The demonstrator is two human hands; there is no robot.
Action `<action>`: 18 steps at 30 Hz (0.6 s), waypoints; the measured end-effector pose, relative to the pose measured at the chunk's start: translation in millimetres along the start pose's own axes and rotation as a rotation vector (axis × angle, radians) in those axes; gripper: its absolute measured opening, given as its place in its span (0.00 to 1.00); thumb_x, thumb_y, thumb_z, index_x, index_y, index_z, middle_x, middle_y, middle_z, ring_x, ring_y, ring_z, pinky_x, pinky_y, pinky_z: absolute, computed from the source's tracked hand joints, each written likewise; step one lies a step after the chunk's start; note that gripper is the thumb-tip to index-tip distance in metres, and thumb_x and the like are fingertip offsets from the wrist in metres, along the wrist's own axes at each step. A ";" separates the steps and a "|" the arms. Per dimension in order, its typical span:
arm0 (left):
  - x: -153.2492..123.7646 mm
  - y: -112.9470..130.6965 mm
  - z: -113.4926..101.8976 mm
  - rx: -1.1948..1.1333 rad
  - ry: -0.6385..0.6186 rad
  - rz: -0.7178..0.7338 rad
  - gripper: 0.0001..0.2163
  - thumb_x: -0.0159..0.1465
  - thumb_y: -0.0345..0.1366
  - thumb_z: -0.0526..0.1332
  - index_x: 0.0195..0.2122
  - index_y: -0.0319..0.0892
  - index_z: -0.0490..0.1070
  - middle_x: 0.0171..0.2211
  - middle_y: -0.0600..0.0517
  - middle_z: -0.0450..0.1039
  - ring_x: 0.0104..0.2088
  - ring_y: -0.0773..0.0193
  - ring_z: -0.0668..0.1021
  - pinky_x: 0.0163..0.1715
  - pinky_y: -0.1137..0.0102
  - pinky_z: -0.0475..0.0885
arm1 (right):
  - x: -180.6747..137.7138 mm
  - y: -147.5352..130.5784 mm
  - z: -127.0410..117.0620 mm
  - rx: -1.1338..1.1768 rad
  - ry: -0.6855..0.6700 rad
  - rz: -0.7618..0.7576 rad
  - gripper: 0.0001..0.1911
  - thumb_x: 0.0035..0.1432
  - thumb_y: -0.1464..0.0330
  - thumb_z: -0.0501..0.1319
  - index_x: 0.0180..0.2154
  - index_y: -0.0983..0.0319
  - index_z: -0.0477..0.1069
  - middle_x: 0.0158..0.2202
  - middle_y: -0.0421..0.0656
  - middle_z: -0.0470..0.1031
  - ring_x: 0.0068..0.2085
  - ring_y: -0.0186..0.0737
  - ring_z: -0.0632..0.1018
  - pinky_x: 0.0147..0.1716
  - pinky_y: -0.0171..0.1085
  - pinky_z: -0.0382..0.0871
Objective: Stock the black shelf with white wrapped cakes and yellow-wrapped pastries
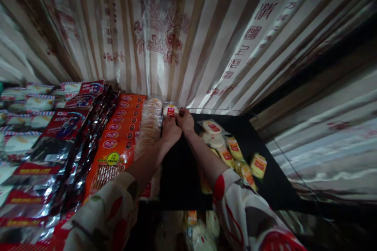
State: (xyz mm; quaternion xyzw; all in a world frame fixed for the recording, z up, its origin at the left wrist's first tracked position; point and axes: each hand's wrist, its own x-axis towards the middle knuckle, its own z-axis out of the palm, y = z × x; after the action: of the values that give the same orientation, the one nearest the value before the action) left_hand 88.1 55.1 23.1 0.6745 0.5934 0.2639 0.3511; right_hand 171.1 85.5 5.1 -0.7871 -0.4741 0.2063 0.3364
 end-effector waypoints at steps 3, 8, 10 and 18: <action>-7.4 5.1 -0.1 0.019 -0.010 0.017 0.22 0.54 0.21 0.53 0.52 0.30 0.66 0.57 0.36 0.61 0.59 0.54 0.63 0.59 0.64 0.55 | -9.4 4.4 -9.4 -0.018 0.012 -0.104 0.16 0.55 0.69 0.57 0.46 0.63 0.66 0.44 0.47 0.74 0.41 0.39 0.74 0.44 0.38 0.66; -26.0 14.6 -0.6 0.022 -0.037 0.007 0.20 0.54 0.21 0.53 0.49 0.34 0.68 0.55 0.40 0.63 0.56 0.56 0.67 0.57 0.66 0.59 | -26.5 25.1 -53.5 -0.266 0.176 -0.355 0.15 0.55 0.70 0.55 0.46 0.61 0.68 0.49 0.48 0.70 0.52 0.48 0.66 0.53 0.47 0.58; -33.1 18.1 0.1 0.001 -0.050 -0.006 0.20 0.54 0.22 0.53 0.48 0.36 0.69 0.56 0.42 0.63 0.57 0.57 0.66 0.57 0.67 0.59 | -28.9 40.7 -72.8 -0.339 0.202 -0.361 0.16 0.54 0.67 0.57 0.46 0.60 0.69 0.52 0.50 0.68 0.55 0.53 0.62 0.53 0.52 0.55; -61.0 30.1 8.5 -0.003 -0.138 -0.023 0.17 0.55 0.23 0.54 0.46 0.35 0.70 0.54 0.40 0.66 0.61 0.57 0.61 0.58 0.66 0.58 | -18.6 94.5 -105.2 -0.242 0.192 -0.077 0.26 0.46 0.59 0.65 0.47 0.62 0.69 0.41 0.53 0.72 0.49 0.61 0.70 0.52 0.65 0.44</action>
State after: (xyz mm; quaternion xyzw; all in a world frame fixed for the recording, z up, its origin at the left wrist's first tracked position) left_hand 103.6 -8.0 45.3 0.6836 0.5752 0.2135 0.3953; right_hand 287.5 3.2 9.1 -0.8192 -0.4910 0.0583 0.2906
